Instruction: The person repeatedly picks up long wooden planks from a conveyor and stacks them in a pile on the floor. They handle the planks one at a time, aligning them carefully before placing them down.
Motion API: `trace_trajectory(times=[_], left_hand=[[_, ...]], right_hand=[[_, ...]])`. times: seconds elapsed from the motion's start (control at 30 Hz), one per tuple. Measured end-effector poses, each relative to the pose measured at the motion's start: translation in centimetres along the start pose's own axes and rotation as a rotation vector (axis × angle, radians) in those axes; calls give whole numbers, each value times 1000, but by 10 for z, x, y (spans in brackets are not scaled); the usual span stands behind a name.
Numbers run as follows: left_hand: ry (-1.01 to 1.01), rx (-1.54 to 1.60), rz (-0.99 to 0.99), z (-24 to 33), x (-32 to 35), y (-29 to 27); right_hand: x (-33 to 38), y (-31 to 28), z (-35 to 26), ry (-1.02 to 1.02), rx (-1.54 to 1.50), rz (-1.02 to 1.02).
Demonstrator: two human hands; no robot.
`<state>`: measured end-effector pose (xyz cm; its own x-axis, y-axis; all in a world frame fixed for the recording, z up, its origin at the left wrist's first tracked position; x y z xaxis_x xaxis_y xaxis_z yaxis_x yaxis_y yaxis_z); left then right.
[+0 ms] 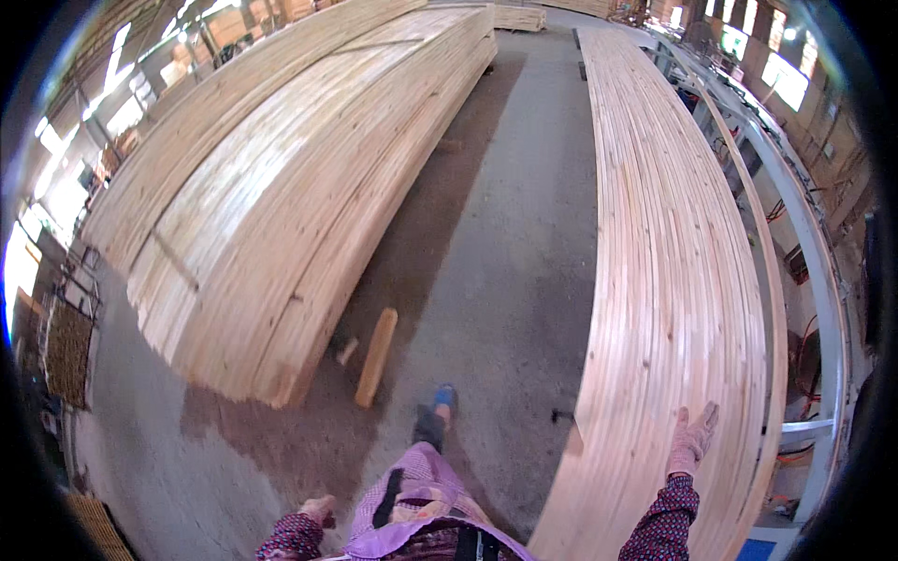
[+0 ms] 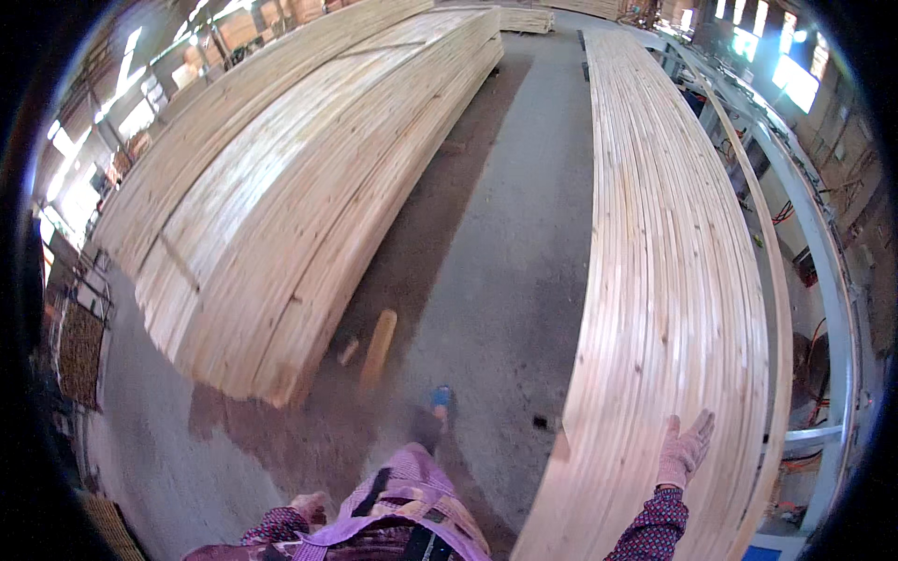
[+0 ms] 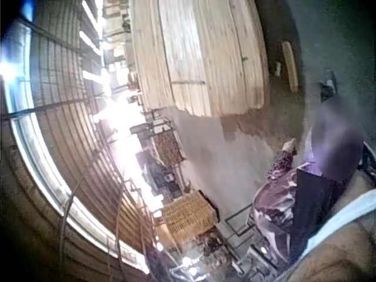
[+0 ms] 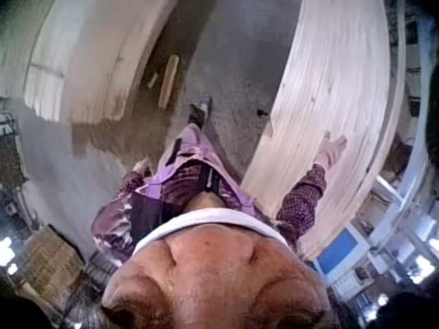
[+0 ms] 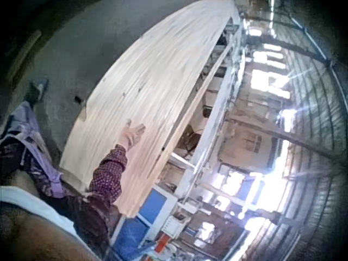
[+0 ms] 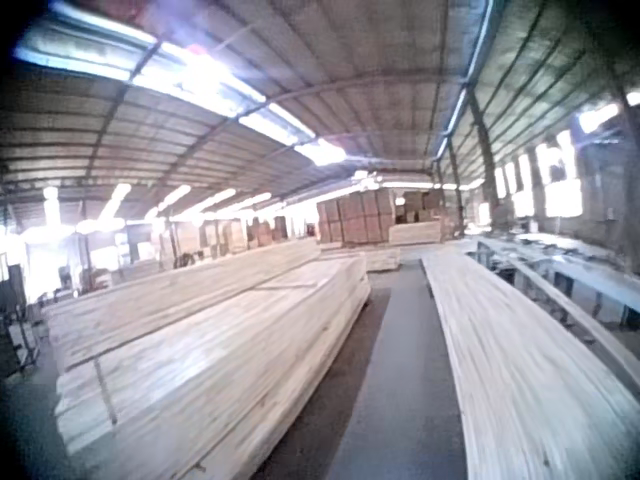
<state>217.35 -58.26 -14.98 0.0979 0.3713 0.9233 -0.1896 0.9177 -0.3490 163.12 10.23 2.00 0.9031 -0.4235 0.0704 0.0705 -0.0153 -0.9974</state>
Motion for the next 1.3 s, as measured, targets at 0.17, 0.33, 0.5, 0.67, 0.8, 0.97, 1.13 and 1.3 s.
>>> trace_trajectory(times=[0.17, 0.33, 0.5, 0.67, 0.8, 0.97, 1.13, 1.3], left_hand=[[377, -526, 185, 277, -76, -41], [724, -408, 3, 630, -132, -14], [932, -692, -127, 953, -92, 54], [838, -437, -377, 1085, -125, 80], [915, -1097, -177, 1051, -227, 18], [557, -686, -53, 1153, -231, -19], [577, -682, -31, 1337, -280, -40], [1332, -979, 124, 1616, -330, -42]], right_hand=[[-71, 2, -171, 64, -79, -205], [-146, 11, -269, 127, -138, -357], [-235, 35, -348, 178, -284, -305], [-390, 75, -473, 116, -529, -197], [-457, -32, -691, -36, -629, -511], [-628, -30, -845, -322, -574, -392], [-759, -13, -979, -306, -706, -475], [-849, 9, -1069, -254, -582, -677]])
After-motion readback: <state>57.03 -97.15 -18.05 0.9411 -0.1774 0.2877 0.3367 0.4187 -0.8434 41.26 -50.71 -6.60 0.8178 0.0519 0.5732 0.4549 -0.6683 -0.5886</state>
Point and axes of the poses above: each hand's wrist, its own x-axis away from the middle knuckle, its own y-axis out of the palm, z = x × y, the point moved 4 cm from there along -x, towards the middle knuckle, and after that the axes turned 8 degrees about -z, right-handed, at the moved point
